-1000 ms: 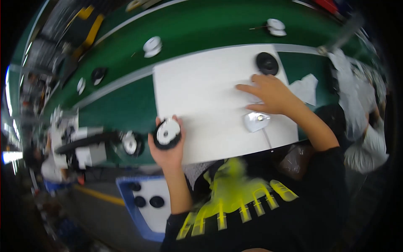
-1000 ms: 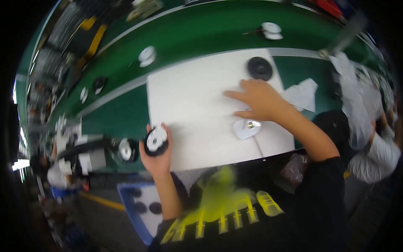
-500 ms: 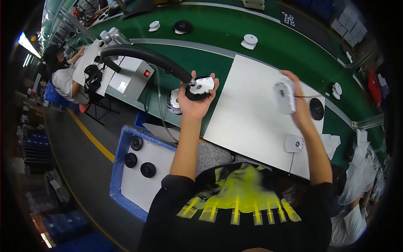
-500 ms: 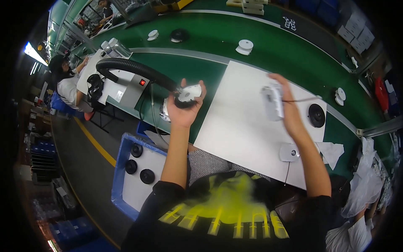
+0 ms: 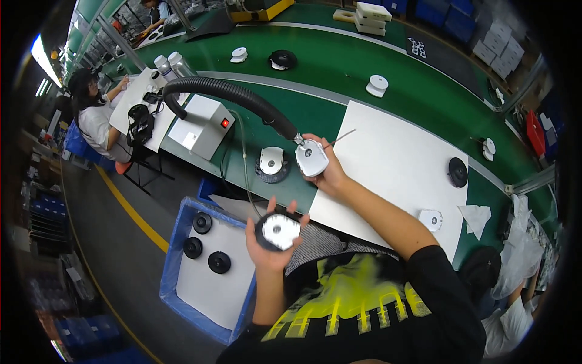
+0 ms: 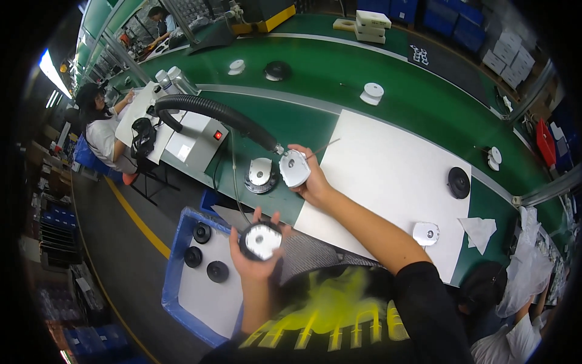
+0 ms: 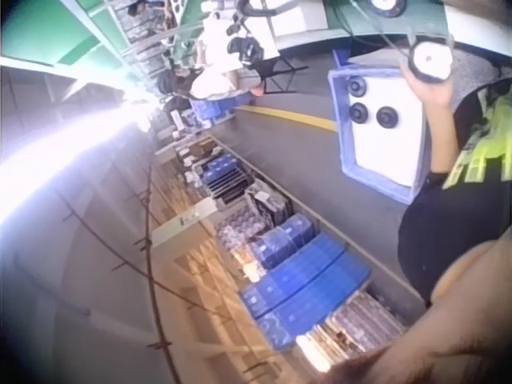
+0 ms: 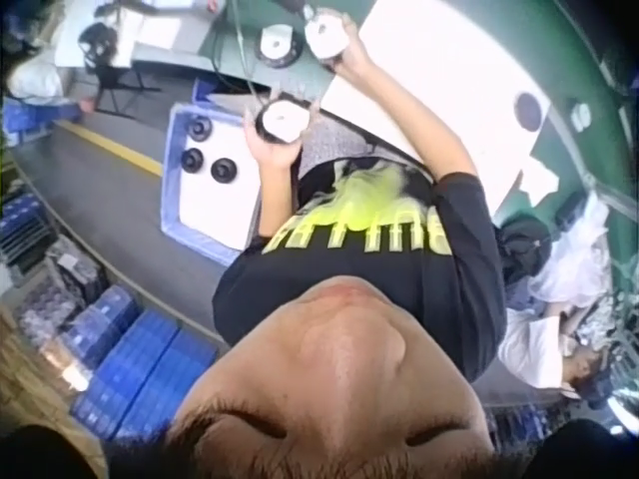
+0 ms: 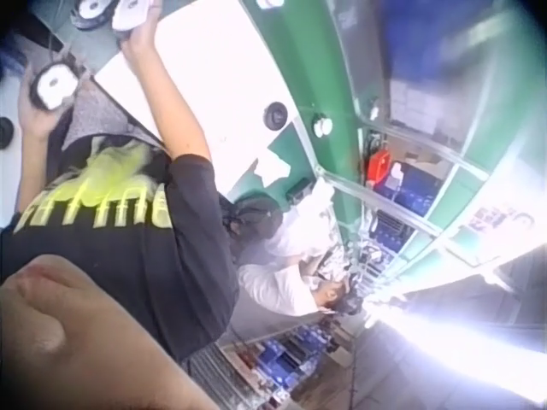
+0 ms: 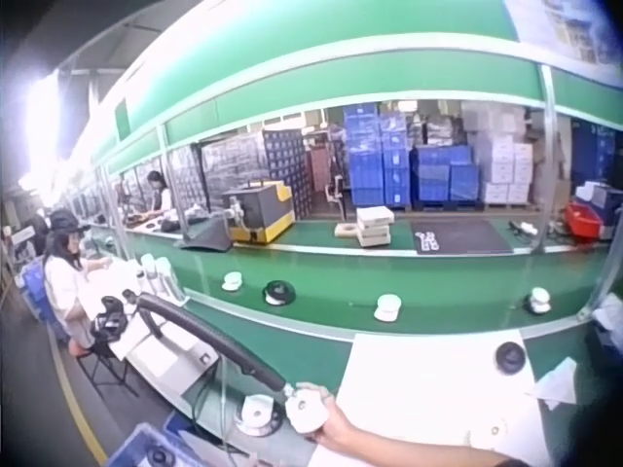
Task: The person assembles small electronic fans by hand, combining fan components, housings, and electronic components.
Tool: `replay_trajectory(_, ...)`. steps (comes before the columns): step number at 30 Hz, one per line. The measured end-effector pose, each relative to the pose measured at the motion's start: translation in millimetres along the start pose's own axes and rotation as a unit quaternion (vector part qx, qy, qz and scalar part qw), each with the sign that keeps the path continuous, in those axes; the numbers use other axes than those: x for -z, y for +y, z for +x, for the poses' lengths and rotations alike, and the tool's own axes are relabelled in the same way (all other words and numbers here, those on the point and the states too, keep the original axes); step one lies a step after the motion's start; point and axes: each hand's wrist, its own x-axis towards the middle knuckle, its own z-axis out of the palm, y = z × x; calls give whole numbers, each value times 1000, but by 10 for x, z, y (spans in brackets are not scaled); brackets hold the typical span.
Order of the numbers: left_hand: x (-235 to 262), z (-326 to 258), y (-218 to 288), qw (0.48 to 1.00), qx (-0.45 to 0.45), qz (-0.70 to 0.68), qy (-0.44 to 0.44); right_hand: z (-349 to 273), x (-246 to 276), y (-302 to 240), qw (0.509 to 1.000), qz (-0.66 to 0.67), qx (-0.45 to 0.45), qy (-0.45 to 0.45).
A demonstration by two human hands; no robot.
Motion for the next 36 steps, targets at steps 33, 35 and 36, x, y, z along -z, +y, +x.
replay_trajectory(33, -627, 1301, -917, 984, -10, 178, -17, -1391, -170, -790, 718, -568, 392, 94)
replay_trajectory(35, -786, 1194, -1147, 928, -103, 357, -24, -1398, -182, -822, 585, -676, 442, 72)
replay_trajectory(36, -777, 1174, -1190, 907, -111, 405, -45, -1421, -203, -841, 589, -675, 439, 71)
